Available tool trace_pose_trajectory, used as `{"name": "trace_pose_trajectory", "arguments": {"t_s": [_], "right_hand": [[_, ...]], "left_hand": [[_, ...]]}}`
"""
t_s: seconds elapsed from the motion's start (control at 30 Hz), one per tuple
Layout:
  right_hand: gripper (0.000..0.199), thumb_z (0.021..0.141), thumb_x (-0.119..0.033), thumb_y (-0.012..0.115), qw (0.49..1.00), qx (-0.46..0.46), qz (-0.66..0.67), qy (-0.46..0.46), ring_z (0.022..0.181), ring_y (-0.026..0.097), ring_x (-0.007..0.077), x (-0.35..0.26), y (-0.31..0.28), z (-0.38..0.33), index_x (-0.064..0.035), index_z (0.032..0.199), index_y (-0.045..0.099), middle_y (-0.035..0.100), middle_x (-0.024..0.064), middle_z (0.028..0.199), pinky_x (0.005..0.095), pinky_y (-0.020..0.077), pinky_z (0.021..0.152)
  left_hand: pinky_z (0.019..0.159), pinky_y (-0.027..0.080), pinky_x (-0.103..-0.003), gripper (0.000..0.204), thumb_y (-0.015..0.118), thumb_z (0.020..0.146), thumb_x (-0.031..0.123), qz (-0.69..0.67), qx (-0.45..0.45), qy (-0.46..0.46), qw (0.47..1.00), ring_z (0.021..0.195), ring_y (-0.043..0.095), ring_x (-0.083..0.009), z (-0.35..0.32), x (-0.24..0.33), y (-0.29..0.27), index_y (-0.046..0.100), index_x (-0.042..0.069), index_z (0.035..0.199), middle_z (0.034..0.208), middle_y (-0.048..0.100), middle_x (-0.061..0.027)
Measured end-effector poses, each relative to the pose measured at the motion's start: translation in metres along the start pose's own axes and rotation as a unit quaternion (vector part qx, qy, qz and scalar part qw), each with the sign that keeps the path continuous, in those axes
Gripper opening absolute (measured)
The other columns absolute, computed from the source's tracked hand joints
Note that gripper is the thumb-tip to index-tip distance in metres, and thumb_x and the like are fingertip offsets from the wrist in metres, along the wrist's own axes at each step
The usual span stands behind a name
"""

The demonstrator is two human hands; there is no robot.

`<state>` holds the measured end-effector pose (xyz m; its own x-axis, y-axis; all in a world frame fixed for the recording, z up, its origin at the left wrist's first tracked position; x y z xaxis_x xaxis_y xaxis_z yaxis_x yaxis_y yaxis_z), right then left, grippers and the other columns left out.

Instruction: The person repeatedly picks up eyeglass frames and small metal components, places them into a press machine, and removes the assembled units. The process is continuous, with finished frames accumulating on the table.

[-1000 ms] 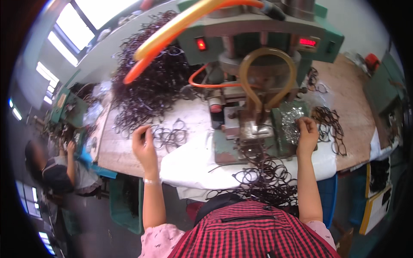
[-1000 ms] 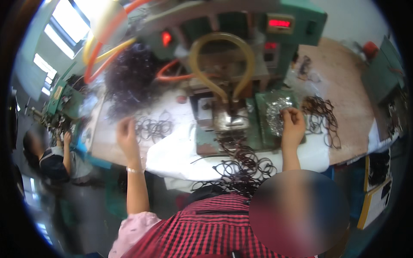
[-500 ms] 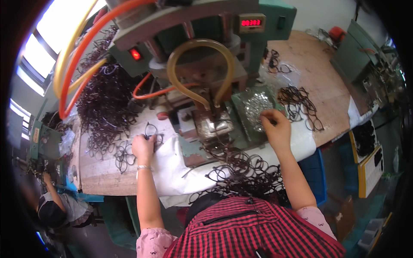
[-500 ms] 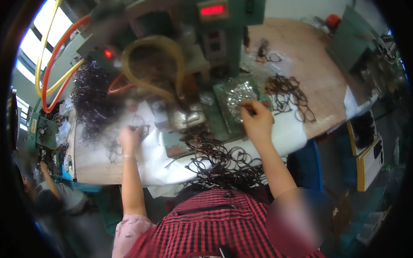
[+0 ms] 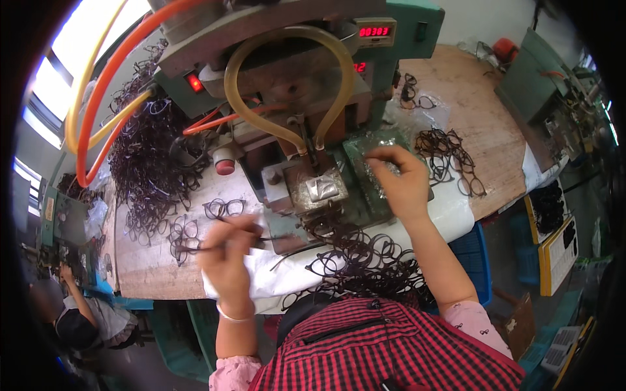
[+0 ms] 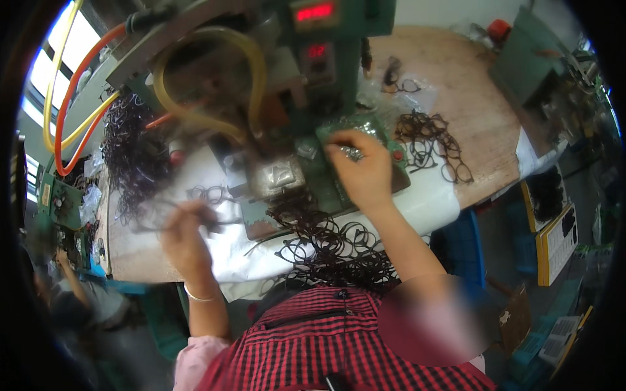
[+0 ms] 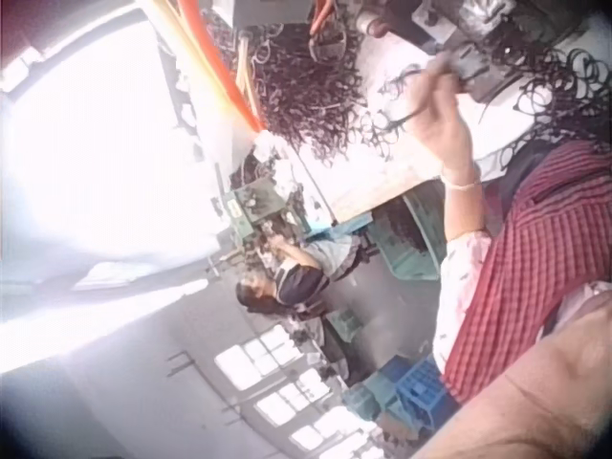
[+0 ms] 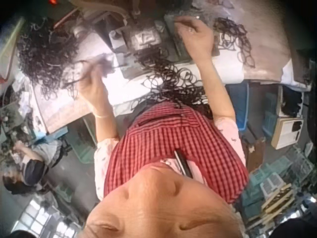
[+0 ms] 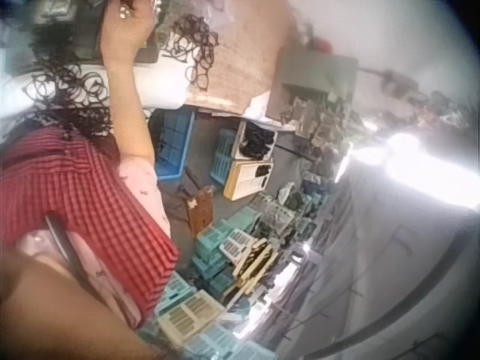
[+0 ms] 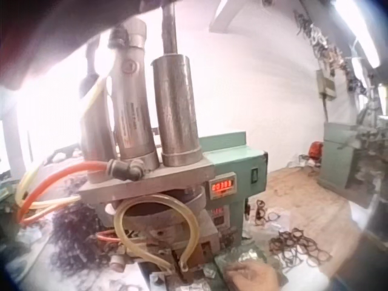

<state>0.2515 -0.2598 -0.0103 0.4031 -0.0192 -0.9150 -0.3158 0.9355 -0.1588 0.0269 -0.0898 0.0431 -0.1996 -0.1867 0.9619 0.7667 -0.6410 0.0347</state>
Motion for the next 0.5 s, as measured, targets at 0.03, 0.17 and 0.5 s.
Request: {"name": "trace_pose_trajectory", "arguments": {"t_s": [0.03,0.17,0.5], "right_hand": [[0.013,0.083,-0.003,0.070,0.998,-0.036,0.047,-0.002,0.090,0.068,0.0173,-0.025,0.014,0.001,-0.0004,0.096,0.072,0.073,0.0090,0.094,0.0291,0.0511,0.084],[0.016,0.082,-0.007,0.073,0.995,-0.052,0.061,-0.067,0.086,0.069,0.0211,-0.035,0.054,-0.019,-0.0025,0.095,0.065,0.070,0.0104,0.088,0.0311,0.0515,0.079],[0.039,0.085,-0.005,0.073,0.953,-0.020,0.289,0.085,0.092,0.065,0.0096,-0.029,0.077,-0.037,0.0038,0.118,0.052,0.068,0.0063,0.111,0.0219,0.0486,0.084]], "left_hand": [[0.071,0.054,-0.031,0.006,0.069,0.088,0.001,0.018,-0.165,0.089,0.982,0.080,0.067,-0.0180,-0.006,-0.004,0.010,0.070,-0.003,0.091,0.087,0.072,-0.0112],[0.067,0.053,-0.027,0.014,0.071,0.088,0.006,0.041,-0.369,-0.090,0.924,0.074,0.069,-0.0190,-0.032,-0.027,0.037,0.072,-0.003,0.099,0.086,0.073,-0.0104],[0.061,0.051,-0.023,0.023,0.055,0.103,0.015,0.039,0.032,0.253,0.966,0.070,0.063,-0.0139,0.047,0.032,0.021,0.063,-0.006,0.108,0.084,0.068,-0.0121]]}}
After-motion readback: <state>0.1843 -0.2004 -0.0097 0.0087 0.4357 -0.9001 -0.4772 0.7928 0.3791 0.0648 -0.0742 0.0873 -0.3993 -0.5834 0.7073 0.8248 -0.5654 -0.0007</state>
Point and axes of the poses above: each hand's wrist, its own z-axis towards the middle knuckle, its own y-axis out of the palm, x = y × z, the point moved 1 cm from there along z, towards the middle knuckle
